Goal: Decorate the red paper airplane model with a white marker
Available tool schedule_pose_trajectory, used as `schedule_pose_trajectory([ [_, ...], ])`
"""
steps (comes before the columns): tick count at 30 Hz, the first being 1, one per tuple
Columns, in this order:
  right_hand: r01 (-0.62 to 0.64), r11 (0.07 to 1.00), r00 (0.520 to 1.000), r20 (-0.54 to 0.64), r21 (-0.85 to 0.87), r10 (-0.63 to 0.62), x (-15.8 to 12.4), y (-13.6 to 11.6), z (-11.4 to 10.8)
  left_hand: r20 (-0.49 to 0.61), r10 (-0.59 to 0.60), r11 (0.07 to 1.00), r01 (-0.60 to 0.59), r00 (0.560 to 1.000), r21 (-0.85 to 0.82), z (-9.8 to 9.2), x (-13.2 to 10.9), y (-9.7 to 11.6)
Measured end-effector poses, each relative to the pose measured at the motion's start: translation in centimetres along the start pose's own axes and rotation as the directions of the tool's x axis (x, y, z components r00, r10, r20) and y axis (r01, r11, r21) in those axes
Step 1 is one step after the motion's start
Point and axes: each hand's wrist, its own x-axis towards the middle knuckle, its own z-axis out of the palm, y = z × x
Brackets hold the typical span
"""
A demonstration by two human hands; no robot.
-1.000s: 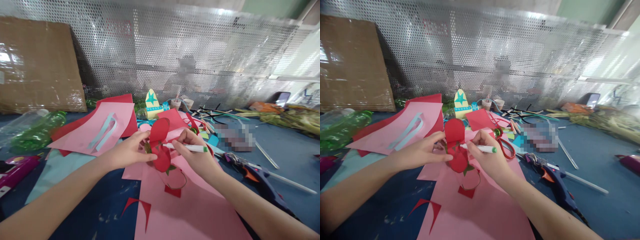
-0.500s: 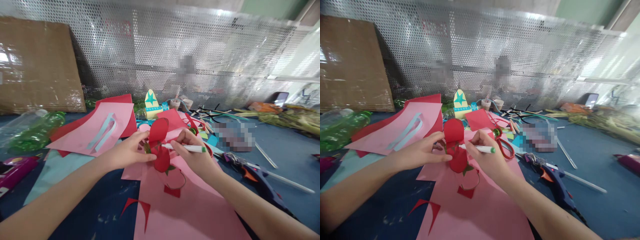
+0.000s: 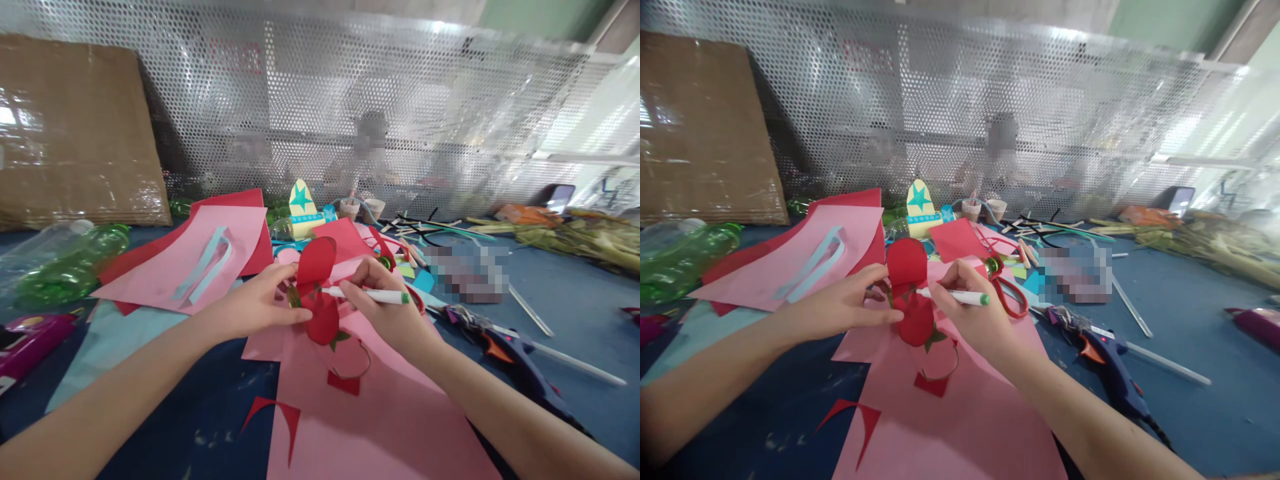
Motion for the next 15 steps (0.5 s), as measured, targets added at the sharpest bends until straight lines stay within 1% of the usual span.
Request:
schedule_pose_trajectory([
  [11, -0.005, 0.999, 1.000, -0.001, 0.032, 0.005, -0.10, -0.28, -0.01, 0.001, 0.002, 1.000, -0.002, 1.000, 0.001, 0.00, 0.02, -0.16],
  [15, -0.015, 1.000, 1.000, 0.027, 0.011, 0.015, -0.27, -0.29, 0.15, 0.002, 0.006, 1.000, -0.006, 1.000, -0.002, -0.02, 0.01, -0.27],
])
